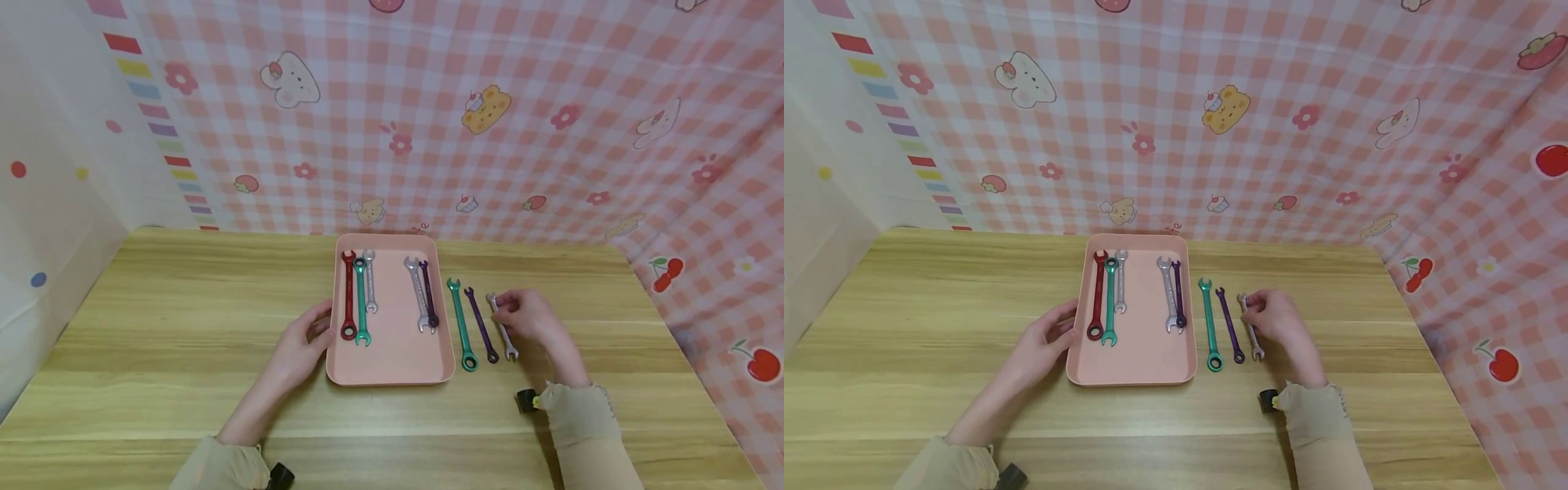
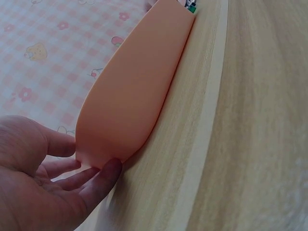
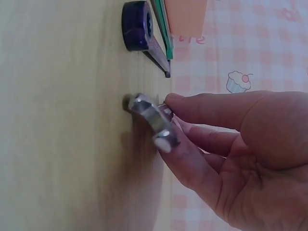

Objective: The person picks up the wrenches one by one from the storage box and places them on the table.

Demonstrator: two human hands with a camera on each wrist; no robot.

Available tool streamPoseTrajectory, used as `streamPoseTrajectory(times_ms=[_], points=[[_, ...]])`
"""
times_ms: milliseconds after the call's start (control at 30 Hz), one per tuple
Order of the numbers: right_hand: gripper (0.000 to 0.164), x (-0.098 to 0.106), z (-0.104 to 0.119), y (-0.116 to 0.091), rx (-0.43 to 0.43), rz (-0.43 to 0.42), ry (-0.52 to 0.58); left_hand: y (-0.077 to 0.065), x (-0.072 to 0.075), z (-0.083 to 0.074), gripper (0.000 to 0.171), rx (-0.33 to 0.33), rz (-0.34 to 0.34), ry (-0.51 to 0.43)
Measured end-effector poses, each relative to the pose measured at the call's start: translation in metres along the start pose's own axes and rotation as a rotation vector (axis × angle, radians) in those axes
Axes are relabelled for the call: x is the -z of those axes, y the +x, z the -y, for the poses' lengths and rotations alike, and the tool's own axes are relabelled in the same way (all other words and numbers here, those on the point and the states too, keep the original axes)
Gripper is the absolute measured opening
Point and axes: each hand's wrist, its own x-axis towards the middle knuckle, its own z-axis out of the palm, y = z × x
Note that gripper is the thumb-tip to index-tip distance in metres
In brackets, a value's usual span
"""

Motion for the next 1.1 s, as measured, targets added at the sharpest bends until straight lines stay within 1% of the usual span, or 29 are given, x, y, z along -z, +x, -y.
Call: streamPoseTrajectory(times_ms=[133, 300, 500, 633, 700, 833, 1100], points=[[0.033, 0.0, 0.001, -0.001, -0.002, -0.021, -0.025, 0.0, -0.001, 0.0, 0.055, 0.002, 0.0, -0.008], [0.033, 0.0, 0.002, -0.002, -0.013, -0.073, -0.069, 0.0, -0.001, 0.0, 0.055, 0.004, 0.001, -0.023], [0.038, 0.001, 0.006, -0.004, 0.003, -0.105, -0.073, 0.001, -0.002, 0.001, 0.054, -0.002, 0.0, -0.026], [0.041, 0.0, 0.012, -0.007, 0.043, -0.137, -0.078, 0.001, -0.002, 0.0, 0.054, -0.01, 0.002, -0.02], [0.041, -0.001, 0.016, -0.008, 0.075, -0.149, -0.07, 0.001, -0.002, 0.0, 0.054, -0.013, 0.002, -0.022], [0.04, -0.004, 0.026, -0.01, 0.108, -0.161, -0.044, 0.002, -0.002, 0.0, 0.054, -0.024, 0.004, -0.022], [0.04, -0.014, 0.047, -0.014, 0.175, -0.22, -0.025, 0.001, -0.001, 0.001, 0.054, -0.011, 0.007, -0.014]])
